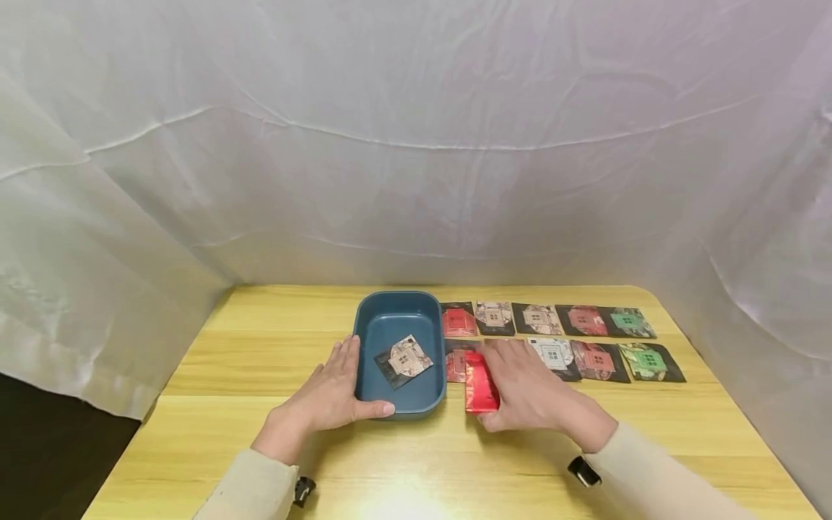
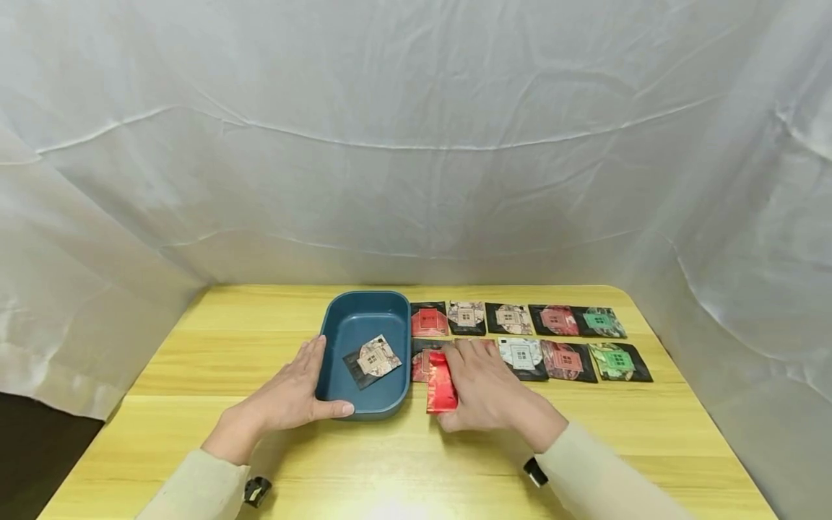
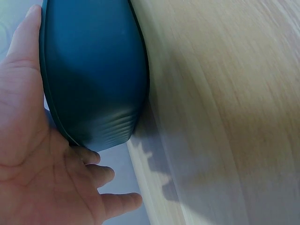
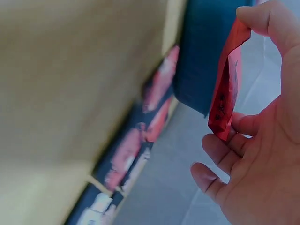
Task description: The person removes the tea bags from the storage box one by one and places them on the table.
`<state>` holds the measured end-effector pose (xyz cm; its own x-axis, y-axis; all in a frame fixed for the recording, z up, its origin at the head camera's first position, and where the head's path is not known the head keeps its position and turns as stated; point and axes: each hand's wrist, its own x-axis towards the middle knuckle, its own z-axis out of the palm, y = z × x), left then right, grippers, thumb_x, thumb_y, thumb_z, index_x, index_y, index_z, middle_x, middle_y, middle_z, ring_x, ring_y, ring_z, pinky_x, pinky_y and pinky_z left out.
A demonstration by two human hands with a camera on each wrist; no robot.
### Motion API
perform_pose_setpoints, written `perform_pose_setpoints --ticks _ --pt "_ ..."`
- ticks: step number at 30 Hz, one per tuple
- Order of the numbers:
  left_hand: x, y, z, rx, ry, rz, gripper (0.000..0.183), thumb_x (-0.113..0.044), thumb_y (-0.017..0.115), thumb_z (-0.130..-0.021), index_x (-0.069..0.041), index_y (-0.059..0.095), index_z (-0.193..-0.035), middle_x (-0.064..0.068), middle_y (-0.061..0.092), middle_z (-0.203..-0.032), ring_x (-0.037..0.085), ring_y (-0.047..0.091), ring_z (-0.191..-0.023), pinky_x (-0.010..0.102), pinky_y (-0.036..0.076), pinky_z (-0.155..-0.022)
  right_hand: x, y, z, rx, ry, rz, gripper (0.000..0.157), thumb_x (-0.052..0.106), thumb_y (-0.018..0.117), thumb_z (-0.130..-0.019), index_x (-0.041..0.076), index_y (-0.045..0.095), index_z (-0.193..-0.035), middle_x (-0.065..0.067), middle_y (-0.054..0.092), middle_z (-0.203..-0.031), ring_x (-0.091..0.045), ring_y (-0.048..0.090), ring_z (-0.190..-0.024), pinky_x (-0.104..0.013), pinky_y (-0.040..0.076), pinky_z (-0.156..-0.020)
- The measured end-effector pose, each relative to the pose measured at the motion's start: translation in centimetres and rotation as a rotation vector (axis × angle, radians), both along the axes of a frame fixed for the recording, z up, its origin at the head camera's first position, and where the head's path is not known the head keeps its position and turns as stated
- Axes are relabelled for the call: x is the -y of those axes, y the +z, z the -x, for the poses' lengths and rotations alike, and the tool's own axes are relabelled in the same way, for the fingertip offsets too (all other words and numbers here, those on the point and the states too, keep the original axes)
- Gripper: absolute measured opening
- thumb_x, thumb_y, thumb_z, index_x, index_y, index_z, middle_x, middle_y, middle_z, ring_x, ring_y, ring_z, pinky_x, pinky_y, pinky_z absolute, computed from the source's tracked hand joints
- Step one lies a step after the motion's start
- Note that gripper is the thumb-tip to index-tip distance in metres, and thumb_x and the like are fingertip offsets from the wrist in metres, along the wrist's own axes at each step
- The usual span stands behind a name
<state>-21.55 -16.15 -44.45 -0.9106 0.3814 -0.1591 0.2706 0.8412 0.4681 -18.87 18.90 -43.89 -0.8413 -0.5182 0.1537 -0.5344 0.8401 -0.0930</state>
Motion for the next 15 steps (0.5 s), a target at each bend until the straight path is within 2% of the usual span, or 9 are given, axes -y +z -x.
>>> perform_pose_setpoints --ticks 2,5,12,15 --pt "0.1 0.0 0.0 -0.001 0.001 -0.001 0.141 -0.078 0.076 -0.079 0.002 0.001 -0.168 0.025 0.005 -0.175 0.043 0.006 -0.163 0.069 0.019 -0.127 0.0 -0.6 -0.6 0.034 -0.007 -0.003 0.106 0.058 0.084 -0.068 -0.002 0.050 -0.147 -0.022 0.056 -0.141 -0.041 0.053 -0.133 -0.063 0.043 -0.116" --pt "0.2 0.0 0.0 -0.005 0.002 0.005 0.142 -0.079 0.075 -0.079 0.002 0.000 -0.168 0.025 0.005 -0.175 0.043 0.006 -0.163 0.069 0.019 -0.127 0.4 -1.6 -1.3 0.078 -0.008 -0.009 0.106 0.059 0.084 -0.068 -0.001 0.048 -0.149 -0.020 0.055 -0.143 -0.040 0.051 -0.135 -0.065 0.041 -0.116" --pt "0.2 -0.3 0.1 -0.011 -0.005 0.012 0.143 -0.081 0.074 -0.078 0.002 0.000 -0.168 0.024 0.004 -0.176 0.043 0.006 -0.163 0.069 0.021 -0.126 1.5 -3.0 -2.2 0.091 0.020 -0.017 0.105 0.061 0.083 -0.068 0.000 0.049 -0.146 -0.019 0.055 -0.145 -0.033 0.052 -0.127 -0.057 0.046 -0.110" --pt "0.0 -0.3 0.1 -0.008 -0.003 0.012 0.143 -0.081 0.074 -0.078 0.000 -0.001 -0.168 0.022 0.004 -0.176 0.041 0.005 -0.164 0.068 0.020 -0.127 1.7 -3.3 -2.3 0.099 0.013 -0.034 0.106 0.062 0.082 -0.068 0.000 0.049 -0.147 -0.019 0.055 -0.146 -0.030 0.052 -0.123 -0.052 0.048 -0.101"
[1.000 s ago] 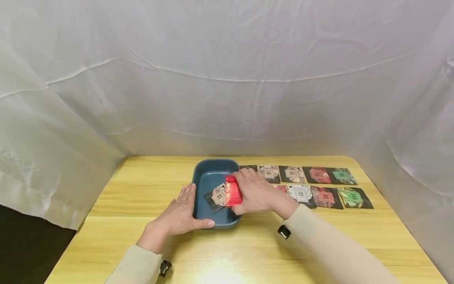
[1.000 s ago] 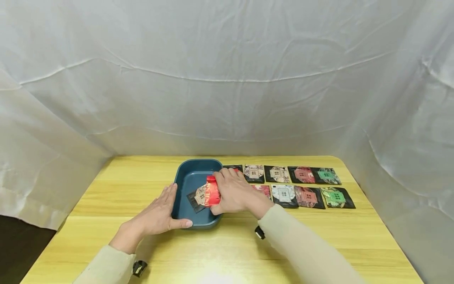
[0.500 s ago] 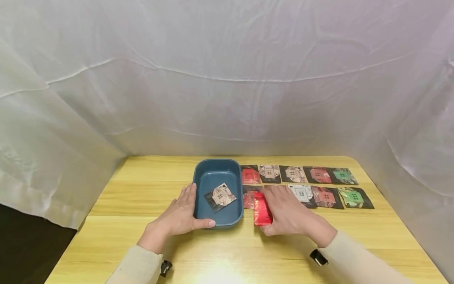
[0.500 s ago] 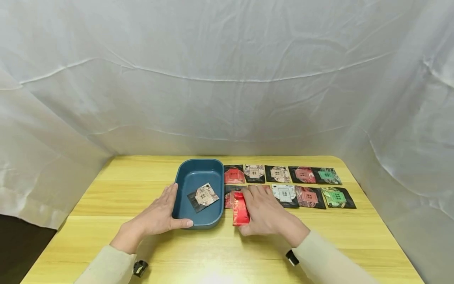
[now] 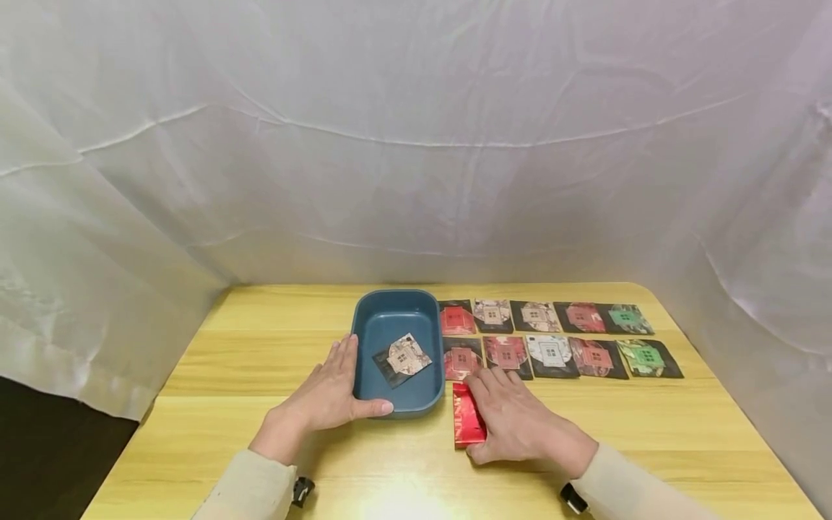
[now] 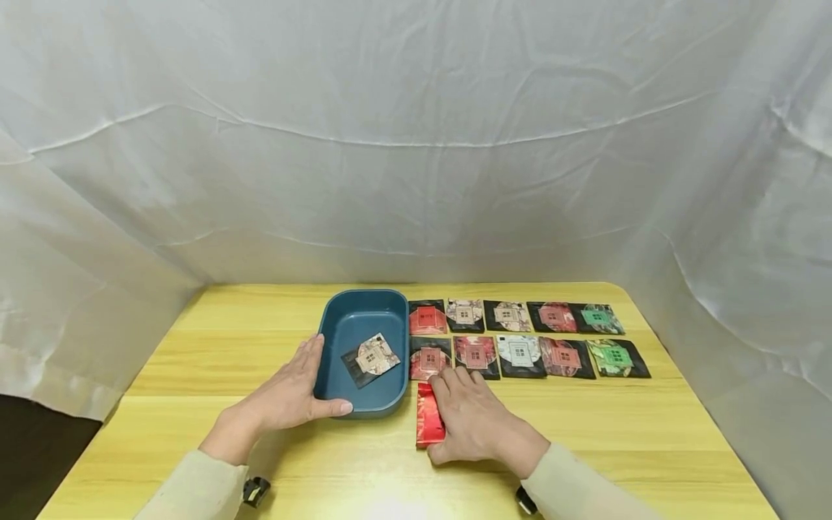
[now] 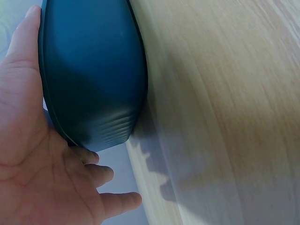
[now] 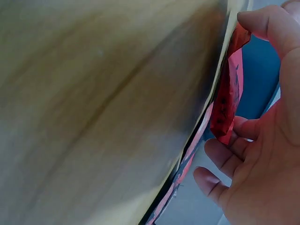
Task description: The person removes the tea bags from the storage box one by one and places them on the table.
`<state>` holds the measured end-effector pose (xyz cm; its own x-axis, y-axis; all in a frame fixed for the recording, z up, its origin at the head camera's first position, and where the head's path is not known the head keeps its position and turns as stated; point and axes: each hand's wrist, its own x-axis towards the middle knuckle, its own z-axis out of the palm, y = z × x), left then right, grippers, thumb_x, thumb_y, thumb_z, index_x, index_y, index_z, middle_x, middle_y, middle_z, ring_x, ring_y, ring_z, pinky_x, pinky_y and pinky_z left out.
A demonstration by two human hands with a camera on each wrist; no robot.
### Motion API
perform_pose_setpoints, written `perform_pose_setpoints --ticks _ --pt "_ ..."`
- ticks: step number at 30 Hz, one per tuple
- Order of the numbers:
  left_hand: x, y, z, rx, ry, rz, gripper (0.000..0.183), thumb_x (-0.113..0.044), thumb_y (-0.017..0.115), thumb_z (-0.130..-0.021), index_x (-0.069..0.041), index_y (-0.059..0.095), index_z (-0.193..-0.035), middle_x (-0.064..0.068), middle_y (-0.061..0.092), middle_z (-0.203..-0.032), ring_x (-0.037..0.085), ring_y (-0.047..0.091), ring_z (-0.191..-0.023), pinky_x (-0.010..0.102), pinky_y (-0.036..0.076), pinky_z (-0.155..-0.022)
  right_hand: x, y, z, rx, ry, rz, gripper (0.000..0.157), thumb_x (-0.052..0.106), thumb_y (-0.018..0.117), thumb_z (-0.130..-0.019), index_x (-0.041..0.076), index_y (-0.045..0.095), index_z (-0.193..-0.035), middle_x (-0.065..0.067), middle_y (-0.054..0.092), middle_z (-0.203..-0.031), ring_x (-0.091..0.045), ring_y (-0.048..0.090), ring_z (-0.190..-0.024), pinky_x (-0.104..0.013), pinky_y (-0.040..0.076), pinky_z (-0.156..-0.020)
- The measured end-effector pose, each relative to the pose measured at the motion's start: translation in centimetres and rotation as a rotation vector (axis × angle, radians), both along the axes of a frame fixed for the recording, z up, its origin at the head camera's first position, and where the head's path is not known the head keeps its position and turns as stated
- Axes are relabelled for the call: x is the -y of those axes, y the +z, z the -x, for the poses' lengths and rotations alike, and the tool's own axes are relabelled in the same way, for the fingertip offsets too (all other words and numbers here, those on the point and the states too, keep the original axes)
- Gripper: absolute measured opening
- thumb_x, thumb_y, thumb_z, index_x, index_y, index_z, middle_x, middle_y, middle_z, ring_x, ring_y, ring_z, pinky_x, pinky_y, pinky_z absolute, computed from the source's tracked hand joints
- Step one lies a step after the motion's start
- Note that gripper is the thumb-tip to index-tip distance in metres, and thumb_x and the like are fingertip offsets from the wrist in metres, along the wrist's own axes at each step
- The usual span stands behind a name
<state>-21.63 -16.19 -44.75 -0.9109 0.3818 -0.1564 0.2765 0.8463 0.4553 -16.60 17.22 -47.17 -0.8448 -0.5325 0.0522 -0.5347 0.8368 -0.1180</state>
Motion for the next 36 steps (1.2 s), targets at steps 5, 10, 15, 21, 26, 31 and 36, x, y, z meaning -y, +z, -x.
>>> perform_pose_setpoints --ticks 5,10,15,21,26,31,36 --pt "-0.1 -0.1 0.0 -0.001 0.001 -0.001 0.142 -0.079 0.075 -0.079 0.001 -0.001 -0.168 0.022 0.004 -0.176 0.041 0.006 -0.164 0.067 0.020 -0.127 0.1 -0.2 0.1 -0.034 0.002 -0.020 0.102 0.063 0.083 -0.067 0.003 0.053 -0.143 -0.014 0.058 -0.139 -0.024 0.051 -0.113 -0.043 0.045 -0.090" --pt "0.0 0.0 0.0 0.006 -0.001 0.000 0.142 -0.080 0.075 -0.078 0.001 0.000 -0.168 0.023 0.004 -0.176 0.042 0.006 -0.163 0.068 0.020 -0.127 0.2 -0.3 0.3 -0.045 0.004 -0.012 0.099 0.064 0.083 -0.065 0.005 0.055 -0.140 -0.009 0.059 -0.132 -0.021 0.050 -0.107 -0.039 0.043 -0.086" --pt "0.0 0.0 0.0 0.003 -0.004 0.001 0.143 -0.082 0.074 -0.077 0.001 0.000 -0.168 0.023 0.005 -0.176 0.042 0.006 -0.164 0.068 0.021 -0.127 0.1 -0.5 0.4 -0.054 0.003 -0.017 0.103 0.065 0.082 -0.063 0.005 0.054 -0.142 -0.010 0.059 -0.135 -0.022 0.051 -0.109 -0.040 0.043 -0.088" --pt "0.0 -0.2 0.0 0.010 0.000 -0.008 0.142 -0.080 0.075 -0.078 0.000 -0.001 -0.168 0.021 0.004 -0.176 0.040 0.005 -0.164 0.068 0.021 -0.127 0.1 -0.5 0.4 -0.016 -0.001 -0.033 0.113 0.067 0.081 -0.065 0.001 0.050 -0.151 -0.017 0.054 -0.148 -0.031 0.053 -0.125 -0.050 0.047 -0.096" --pt "0.1 -0.1 0.0 0.007 0.002 -0.014 0.141 -0.079 0.075 -0.079 0.001 0.001 -0.168 0.023 0.006 -0.176 0.042 0.006 -0.164 0.069 0.022 -0.126 0.0 0.0 0.5 0.060 -0.012 -0.031 0.120 0.072 0.080 -0.069 0.001 0.043 -0.158 -0.021 0.046 -0.158 -0.038 0.048 -0.139 -0.063 0.044 -0.111" --pt "0.0 0.0 0.0 -0.004 0.001 -0.014 0.141 -0.079 0.075 -0.079 0.002 0.002 -0.168 0.024 0.008 -0.176 0.043 0.007 -0.163 0.070 0.022 -0.125 0.2 1.5 1.1 0.076 -0.021 0.002 0.120 0.075 0.078 -0.074 0.003 0.039 -0.161 -0.021 0.043 -0.161 -0.045 0.043 -0.147 -0.073 0.031 -0.120" --pt "-0.1 0.0 0.0 -0.019 0.001 -0.008 0.141 -0.079 0.075 -0.078 0.003 0.003 -0.168 0.024 0.006 -0.176 0.043 0.004 -0.163 0.071 0.020 -0.125 0.9 4.0 2.6 -0.057 0.024 0.032 0.103 0.064 0.081 -0.081 0.001 0.047 -0.155 -0.017 0.055 -0.150 -0.038 0.052 -0.136 -0.063 0.042 -0.116"
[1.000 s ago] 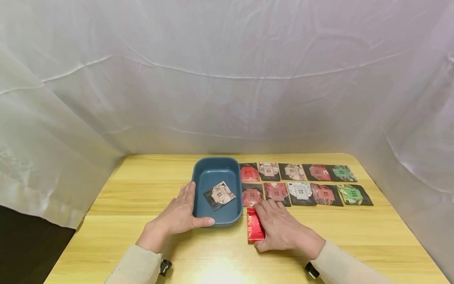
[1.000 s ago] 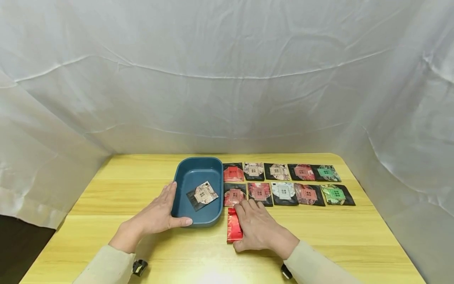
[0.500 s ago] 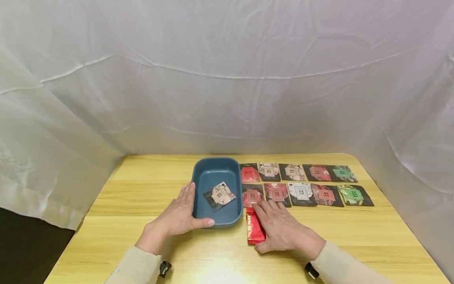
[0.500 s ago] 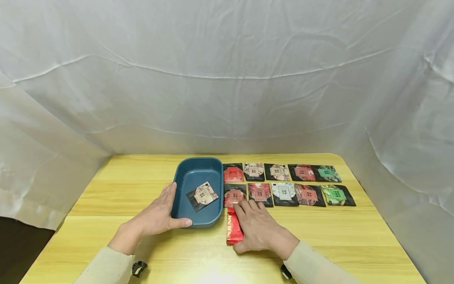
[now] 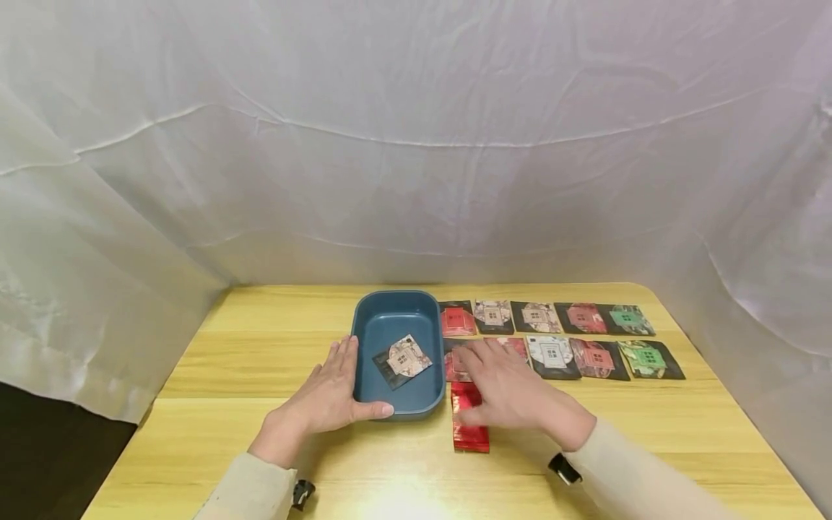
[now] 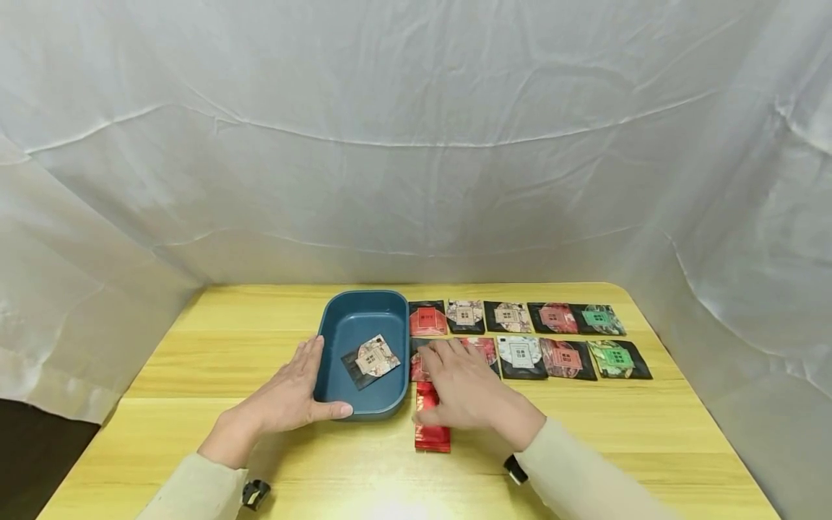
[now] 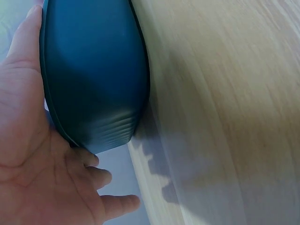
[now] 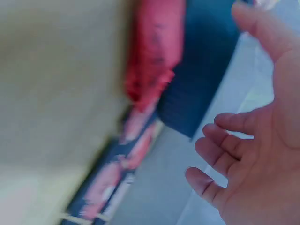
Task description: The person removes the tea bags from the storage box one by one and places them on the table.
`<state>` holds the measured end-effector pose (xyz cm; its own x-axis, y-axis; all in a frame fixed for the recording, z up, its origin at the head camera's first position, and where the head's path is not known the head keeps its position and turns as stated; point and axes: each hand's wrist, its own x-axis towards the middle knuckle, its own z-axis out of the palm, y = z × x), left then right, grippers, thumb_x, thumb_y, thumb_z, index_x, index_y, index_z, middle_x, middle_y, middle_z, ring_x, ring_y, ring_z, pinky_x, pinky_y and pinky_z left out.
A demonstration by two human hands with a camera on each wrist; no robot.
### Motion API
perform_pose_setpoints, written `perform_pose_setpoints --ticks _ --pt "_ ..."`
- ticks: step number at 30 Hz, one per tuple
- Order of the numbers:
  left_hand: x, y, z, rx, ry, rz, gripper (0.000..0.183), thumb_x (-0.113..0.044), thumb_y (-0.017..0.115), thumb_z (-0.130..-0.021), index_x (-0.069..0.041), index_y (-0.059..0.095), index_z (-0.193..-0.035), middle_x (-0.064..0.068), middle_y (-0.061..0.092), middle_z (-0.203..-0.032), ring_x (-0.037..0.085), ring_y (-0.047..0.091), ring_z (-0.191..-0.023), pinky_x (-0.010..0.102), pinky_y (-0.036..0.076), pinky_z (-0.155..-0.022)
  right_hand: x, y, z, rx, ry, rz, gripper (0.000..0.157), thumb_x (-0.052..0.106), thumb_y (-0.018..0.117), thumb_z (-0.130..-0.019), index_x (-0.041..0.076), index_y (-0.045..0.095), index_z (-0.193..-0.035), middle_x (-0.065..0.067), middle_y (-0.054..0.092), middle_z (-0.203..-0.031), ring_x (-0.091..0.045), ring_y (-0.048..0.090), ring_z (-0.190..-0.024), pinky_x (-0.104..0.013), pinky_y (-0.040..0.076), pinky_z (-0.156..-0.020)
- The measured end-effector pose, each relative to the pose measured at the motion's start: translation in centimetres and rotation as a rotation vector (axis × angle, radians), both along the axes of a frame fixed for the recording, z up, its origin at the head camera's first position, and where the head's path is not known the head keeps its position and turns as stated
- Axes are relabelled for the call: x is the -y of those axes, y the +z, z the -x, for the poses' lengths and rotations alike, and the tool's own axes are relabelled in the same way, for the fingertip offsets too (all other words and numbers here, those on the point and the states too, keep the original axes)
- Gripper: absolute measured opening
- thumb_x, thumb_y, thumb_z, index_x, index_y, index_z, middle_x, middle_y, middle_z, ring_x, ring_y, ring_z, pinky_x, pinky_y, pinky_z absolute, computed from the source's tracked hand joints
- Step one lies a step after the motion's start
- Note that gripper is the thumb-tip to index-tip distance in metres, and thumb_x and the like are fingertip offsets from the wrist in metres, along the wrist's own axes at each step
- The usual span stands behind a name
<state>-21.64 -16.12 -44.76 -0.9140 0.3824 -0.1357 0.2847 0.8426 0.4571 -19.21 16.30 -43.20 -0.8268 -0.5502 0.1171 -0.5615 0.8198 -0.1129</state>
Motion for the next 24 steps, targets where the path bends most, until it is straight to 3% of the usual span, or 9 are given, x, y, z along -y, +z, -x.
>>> perform_pose_setpoints --ticks 4,9,14,24 --pt "0.1 0.0 0.0 -0.015 -0.002 0.011 0.141 -0.080 0.075 -0.078 0.004 0.004 -0.167 0.024 0.000 -0.175 0.044 0.000 -0.163 0.072 0.017 -0.125 1.7 1.8 1.9 -0.070 0.023 0.016 0.084 0.049 0.083 -0.087 -0.001 0.055 -0.148 -0.017 0.060 -0.145 -0.036 0.055 -0.134 -0.058 0.046 -0.114" --pt "0.1 0.0 -0.1 -0.014 -0.009 0.024 0.140 -0.080 0.073 -0.080 0.003 0.003 -0.167 0.024 -0.002 -0.176 0.044 -0.002 -0.163 0.072 0.016 -0.126 4.5 2.9 4.5 0.011 0.046 -0.020 0.078 0.038 0.084 -0.089 0.000 0.055 -0.150 -0.017 0.057 -0.151 -0.036 0.051 -0.142 -0.056 0.041 -0.121" --pt "0.0 0.1 0.0 -0.001 -0.015 0.031 0.139 -0.081 0.072 -0.080 0.002 0.002 -0.168 0.022 -0.003 -0.176 0.042 -0.002 -0.163 0.071 0.017 -0.127 7.0 2.5 6.4 0.089 0.063 -0.143 0.078 0.037 0.084 -0.088 0.003 0.054 -0.152 -0.013 0.056 -0.154 -0.032 0.051 -0.143 -0.050 0.041 -0.122" --pt "0.0 0.2 0.1 -0.011 -0.014 0.049 0.139 -0.082 0.072 -0.079 0.002 0.005 -0.168 0.022 0.000 -0.176 0.042 0.001 -0.164 0.071 0.017 -0.126 9.3 0.7 8.5 0.220 0.061 -0.259 0.090 0.037 0.090 -0.085 0.010 0.047 -0.159 -0.006 0.048 -0.163 -0.027 0.039 -0.155 -0.050 0.023 -0.132"
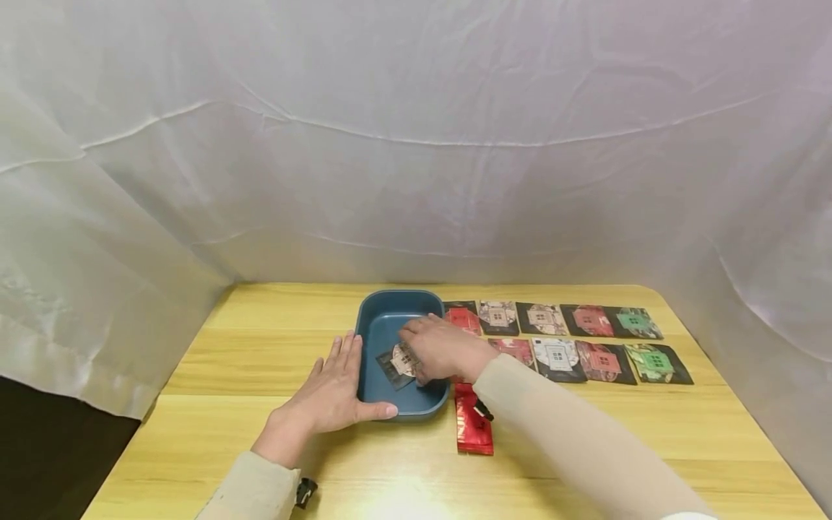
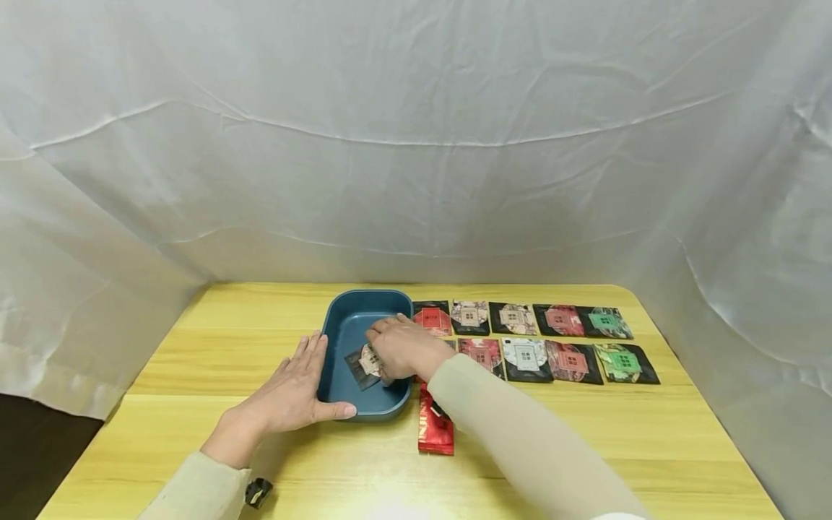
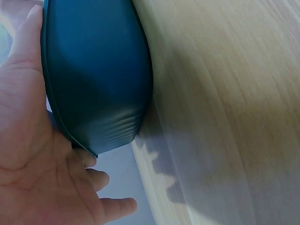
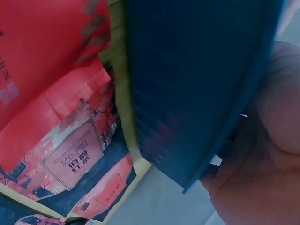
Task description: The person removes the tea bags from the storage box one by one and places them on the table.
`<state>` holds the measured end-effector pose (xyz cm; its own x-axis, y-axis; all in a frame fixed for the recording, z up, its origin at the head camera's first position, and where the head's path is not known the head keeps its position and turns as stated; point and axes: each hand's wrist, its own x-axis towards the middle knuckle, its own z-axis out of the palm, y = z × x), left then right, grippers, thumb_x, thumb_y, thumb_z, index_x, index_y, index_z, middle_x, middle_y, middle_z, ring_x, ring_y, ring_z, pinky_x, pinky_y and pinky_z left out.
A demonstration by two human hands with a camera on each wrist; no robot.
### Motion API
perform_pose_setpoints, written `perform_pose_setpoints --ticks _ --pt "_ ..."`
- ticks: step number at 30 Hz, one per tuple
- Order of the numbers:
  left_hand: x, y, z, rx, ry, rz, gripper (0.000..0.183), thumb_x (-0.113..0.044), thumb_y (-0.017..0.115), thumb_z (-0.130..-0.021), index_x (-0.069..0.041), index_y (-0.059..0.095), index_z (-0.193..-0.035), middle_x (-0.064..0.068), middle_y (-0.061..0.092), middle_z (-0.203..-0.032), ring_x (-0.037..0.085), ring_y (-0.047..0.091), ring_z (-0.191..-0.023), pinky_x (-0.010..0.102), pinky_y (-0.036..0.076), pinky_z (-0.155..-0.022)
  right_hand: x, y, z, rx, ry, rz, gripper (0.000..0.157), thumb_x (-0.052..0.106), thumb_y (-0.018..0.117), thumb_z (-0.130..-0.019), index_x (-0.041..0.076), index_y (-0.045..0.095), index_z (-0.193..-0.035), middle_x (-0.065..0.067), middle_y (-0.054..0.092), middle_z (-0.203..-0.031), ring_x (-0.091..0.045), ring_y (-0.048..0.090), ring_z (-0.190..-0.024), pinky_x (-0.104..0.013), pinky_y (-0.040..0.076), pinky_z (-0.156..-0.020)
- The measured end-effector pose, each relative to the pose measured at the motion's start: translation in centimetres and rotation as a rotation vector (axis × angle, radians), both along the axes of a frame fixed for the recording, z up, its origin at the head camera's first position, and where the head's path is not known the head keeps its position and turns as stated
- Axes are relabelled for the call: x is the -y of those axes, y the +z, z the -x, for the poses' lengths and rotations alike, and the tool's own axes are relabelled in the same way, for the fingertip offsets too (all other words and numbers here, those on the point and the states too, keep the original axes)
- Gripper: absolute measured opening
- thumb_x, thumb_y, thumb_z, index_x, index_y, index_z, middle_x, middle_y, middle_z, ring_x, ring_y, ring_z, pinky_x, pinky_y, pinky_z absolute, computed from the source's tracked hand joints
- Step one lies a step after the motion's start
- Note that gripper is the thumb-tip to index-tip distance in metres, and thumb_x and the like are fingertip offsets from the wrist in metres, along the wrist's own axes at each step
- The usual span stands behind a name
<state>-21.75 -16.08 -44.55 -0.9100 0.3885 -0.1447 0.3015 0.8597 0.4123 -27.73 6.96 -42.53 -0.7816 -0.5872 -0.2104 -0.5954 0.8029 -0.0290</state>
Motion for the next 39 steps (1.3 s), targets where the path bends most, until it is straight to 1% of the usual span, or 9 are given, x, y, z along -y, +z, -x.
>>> perform_pose_setpoints --ticks 7,13,18,22,26,32,39 --pt "0.1 -0.1 0.0 0.001 -0.007 -0.004 0.141 -0.085 0.070 -0.079 0.003 0.004 -0.168 0.022 0.001 -0.176 0.042 0.002 -0.163 0.070 0.018 -0.126 0.9 -0.5 0.7 0.051 0.005 -0.059 0.095 0.035 0.092 -0.082 0.012 0.044 -0.161 -0.004 0.043 -0.167 -0.024 0.033 -0.158 -0.052 0.021 -0.132" --pt "0.1 -0.1 0.1 -0.001 -0.007 -0.006 0.141 -0.085 0.069 -0.078 0.002 0.005 -0.168 0.022 0.002 -0.176 0.042 0.003 -0.163 0.070 0.019 -0.126 1.2 -0.5 1.0 0.061 -0.009 -0.101 0.097 0.038 0.093 -0.081 0.016 0.045 -0.161 -0.003 0.044 -0.167 -0.025 0.035 -0.157 -0.055 0.027 -0.129" --pt "0.0 -0.1 0.1 0.000 -0.009 -0.003 0.140 -0.085 0.069 -0.079 0.002 0.004 -0.168 0.022 0.002 -0.176 0.042 0.002 -0.164 0.070 0.020 -0.126 1.4 -0.5 1.1 0.059 -0.012 -0.125 0.094 0.041 0.092 -0.081 0.020 0.047 -0.160 -0.002 0.047 -0.164 -0.025 0.038 -0.154 -0.056 0.033 -0.126" --pt "0.0 -0.2 0.2 0.000 -0.006 0.000 0.140 -0.084 0.069 -0.079 0.002 0.004 -0.168 0.022 0.002 -0.176 0.042 0.002 -0.163 0.070 0.020 -0.126 1.5 -0.5 1.2 0.054 -0.011 -0.125 0.093 0.041 0.093 -0.080 0.020 0.048 -0.159 -0.002 0.049 -0.162 -0.025 0.041 -0.152 -0.056 0.036 -0.124" --pt "0.1 -0.2 0.2 0.002 -0.006 -0.004 0.140 -0.084 0.070 -0.079 0.002 0.004 -0.168 0.022 0.002 -0.176 0.042 0.002 -0.163 0.070 0.019 -0.126 1.5 -0.5 1.2 0.063 -0.021 -0.124 0.092 0.041 0.093 -0.081 0.021 0.048 -0.159 -0.002 0.049 -0.163 -0.025 0.040 -0.153 -0.057 0.034 -0.125" --pt "0.1 -0.2 0.2 0.007 -0.003 -0.006 0.140 -0.084 0.070 -0.079 0.002 0.003 -0.168 0.022 0.003 -0.176 0.042 0.001 -0.164 0.070 0.019 -0.126 1.6 -0.5 1.3 0.070 -0.031 -0.113 0.087 0.039 0.092 -0.082 0.022 0.051 -0.157 -0.002 0.052 -0.159 -0.025 0.041 -0.150 -0.059 0.034 -0.125" --pt "0.0 -0.3 0.1 0.014 0.000 -0.013 0.139 -0.081 0.072 -0.080 0.001 0.003 -0.168 0.022 0.003 -0.176 0.042 0.001 -0.163 0.070 0.019 -0.126 1.4 -0.6 1.3 0.060 -0.030 -0.121 0.085 0.044 0.090 -0.082 0.019 0.053 -0.155 -0.005 0.054 -0.153 -0.026 0.044 -0.144 -0.058 0.034 -0.124"
